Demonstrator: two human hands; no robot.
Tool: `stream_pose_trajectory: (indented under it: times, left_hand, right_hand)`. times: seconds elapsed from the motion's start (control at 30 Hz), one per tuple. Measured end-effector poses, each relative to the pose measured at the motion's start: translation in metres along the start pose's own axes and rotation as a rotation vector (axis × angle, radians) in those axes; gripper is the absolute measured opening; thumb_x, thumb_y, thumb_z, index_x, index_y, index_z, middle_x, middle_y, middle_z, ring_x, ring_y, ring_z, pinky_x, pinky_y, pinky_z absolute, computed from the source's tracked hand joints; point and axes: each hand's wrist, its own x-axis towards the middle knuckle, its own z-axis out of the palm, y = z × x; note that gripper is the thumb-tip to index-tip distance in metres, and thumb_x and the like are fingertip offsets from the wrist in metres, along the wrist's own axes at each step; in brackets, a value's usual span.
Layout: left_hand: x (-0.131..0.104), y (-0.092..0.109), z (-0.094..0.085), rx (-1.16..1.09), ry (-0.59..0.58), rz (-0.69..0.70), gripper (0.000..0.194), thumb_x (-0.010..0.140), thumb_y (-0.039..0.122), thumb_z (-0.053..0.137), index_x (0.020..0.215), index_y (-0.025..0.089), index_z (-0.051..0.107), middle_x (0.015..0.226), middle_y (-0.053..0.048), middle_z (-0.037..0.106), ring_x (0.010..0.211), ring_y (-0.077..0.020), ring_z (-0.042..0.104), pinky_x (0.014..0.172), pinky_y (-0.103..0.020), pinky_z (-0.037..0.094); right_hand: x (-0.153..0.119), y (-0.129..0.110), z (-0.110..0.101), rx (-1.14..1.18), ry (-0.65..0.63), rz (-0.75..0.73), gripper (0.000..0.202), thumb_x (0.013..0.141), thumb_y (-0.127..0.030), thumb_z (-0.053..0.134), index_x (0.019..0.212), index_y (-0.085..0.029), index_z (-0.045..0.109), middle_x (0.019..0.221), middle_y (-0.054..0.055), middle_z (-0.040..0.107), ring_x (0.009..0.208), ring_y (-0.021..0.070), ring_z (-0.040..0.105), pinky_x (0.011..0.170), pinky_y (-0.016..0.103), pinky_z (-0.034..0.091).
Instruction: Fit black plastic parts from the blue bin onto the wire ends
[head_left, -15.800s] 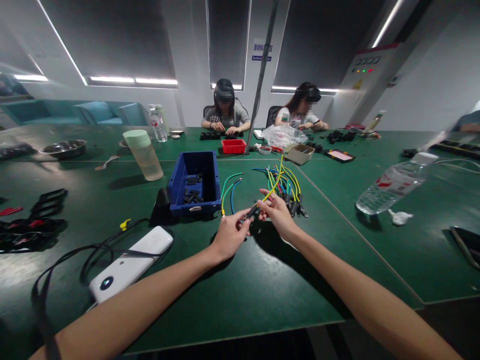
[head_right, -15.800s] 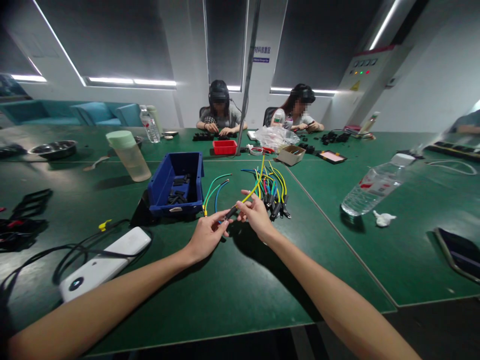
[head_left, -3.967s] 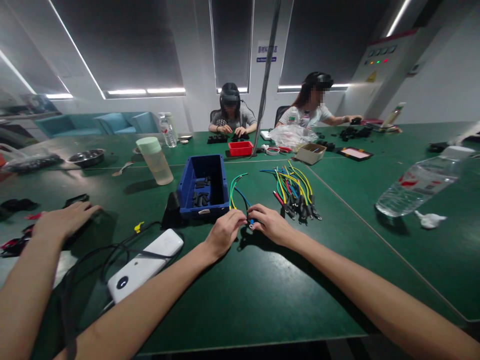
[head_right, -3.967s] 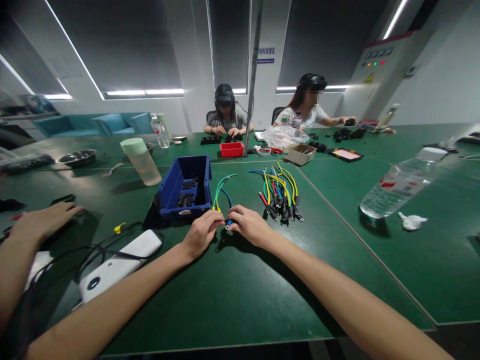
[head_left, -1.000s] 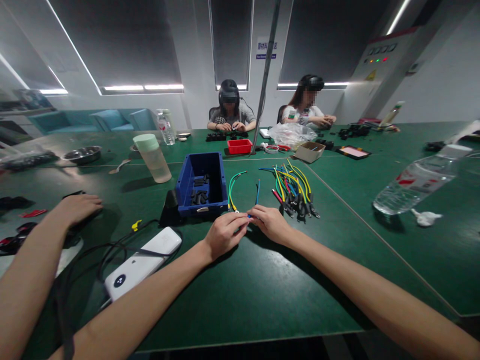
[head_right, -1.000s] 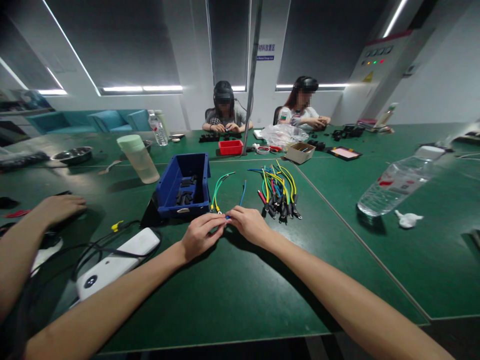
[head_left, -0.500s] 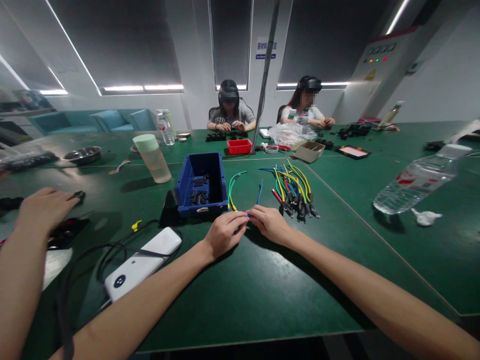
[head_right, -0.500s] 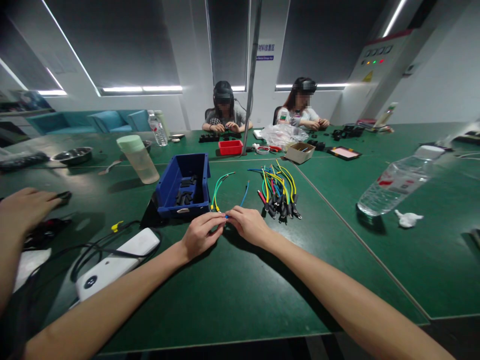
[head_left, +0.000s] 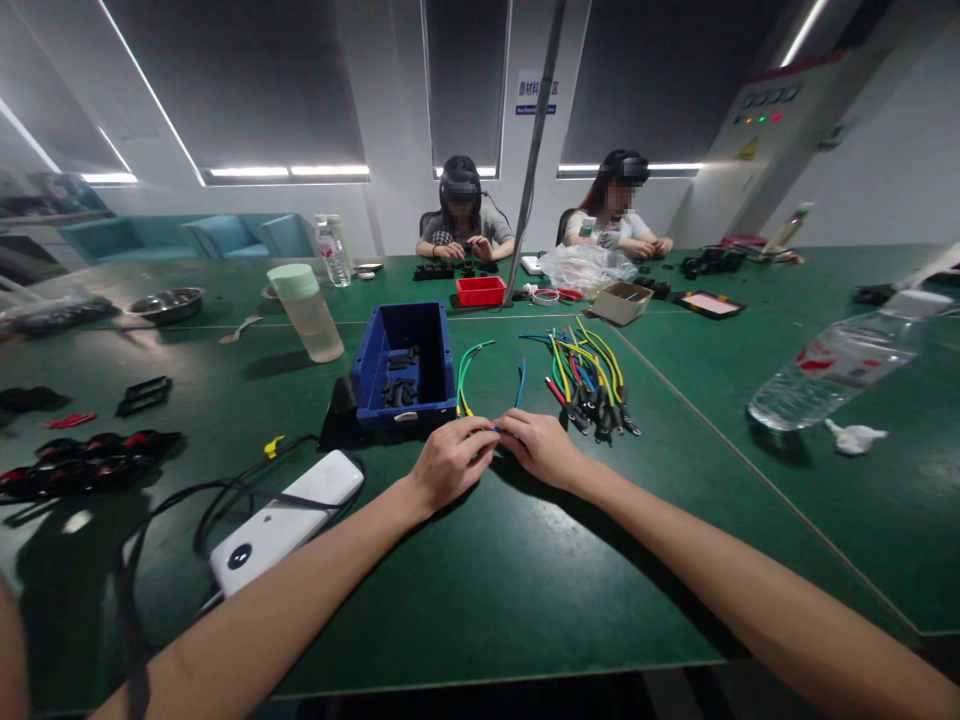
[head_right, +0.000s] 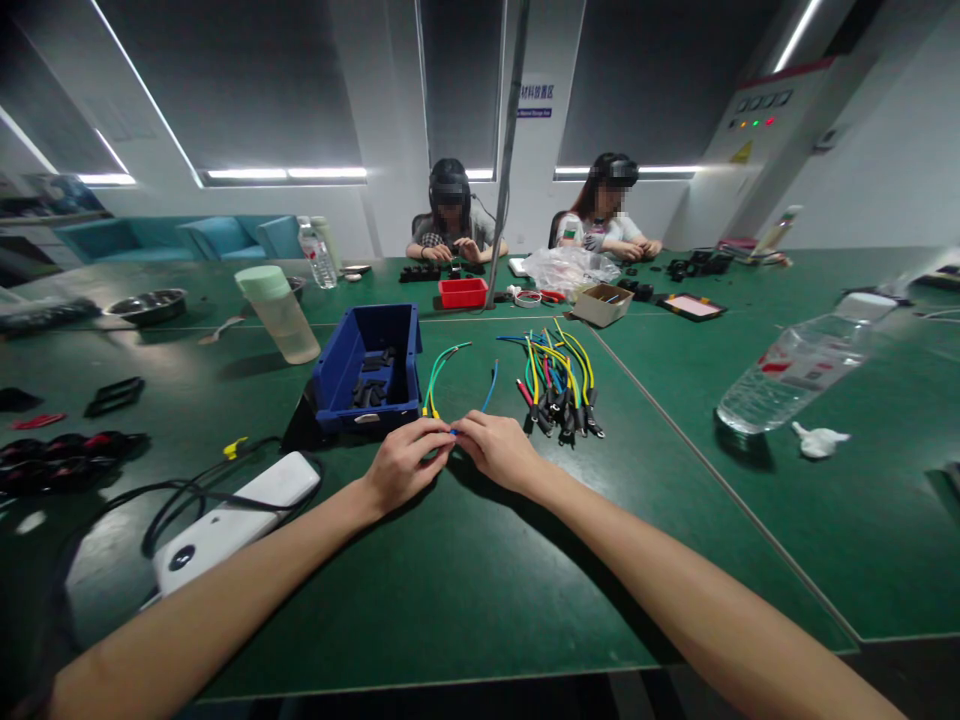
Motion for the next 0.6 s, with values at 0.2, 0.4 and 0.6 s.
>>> stream_pose_trajectory:
  times: [0.2, 0.4, 0.6]
  left_hand:
    - [0.0013, 0.0010, -0.0007, 0.014, -0.018, 0.010, 0.017, 0.085, 0.014, 0.054, 0.098, 0.018, 0.064, 0.101, -0.007, 0.066, 0.092, -0.0175, 0.064, 0.084, -0.033, 0.055]
    - [0.0012, 0.0003, -0.0001, 0.022, -0.024, 0.015, 0.016, 0.084, 0.014, 0.054, 0.096, 0.018, 0.065, 0.100, -0.007, 0.067, 0.092, -0.0180, 0.065, 0.082, -0.033, 0.055]
    - [-0.0009, -0.0019, 0.0022, 0.032, -0.025, 0.014, 0.015, 0.084, 0.013, 0.056, 0.095, 0.018, 0.065, 0.099, -0.007, 0.068, 0.090, -0.0176, 0.065, 0.082, -0.033, 0.055]
  right_hand:
    - [-0.0002, -0.0013, -0.0004, -0.009, -0.005, 0.006, 0.021, 0.094, -0.021, 0.044, 0.105, -0.019, 0.061, 0.093, 0.007, 0.065, 0.081, 0.0162, 0.062, 0.071, 0.025, 0.044]
    - [0.0001, -0.0019, -0.0005, -0.009, -0.003, 0.004, 0.020, 0.093, -0.021, 0.045, 0.104, -0.019, 0.061, 0.092, 0.007, 0.065, 0.079, 0.0159, 0.062, 0.070, 0.025, 0.044]
    - [-0.0001, -0.0009, 0.0001, -0.011, -0.011, 0.009, 0.021, 0.094, -0.023, 0.043, 0.104, -0.018, 0.061, 0.093, 0.007, 0.065, 0.081, 0.0162, 0.062, 0.072, 0.025, 0.044]
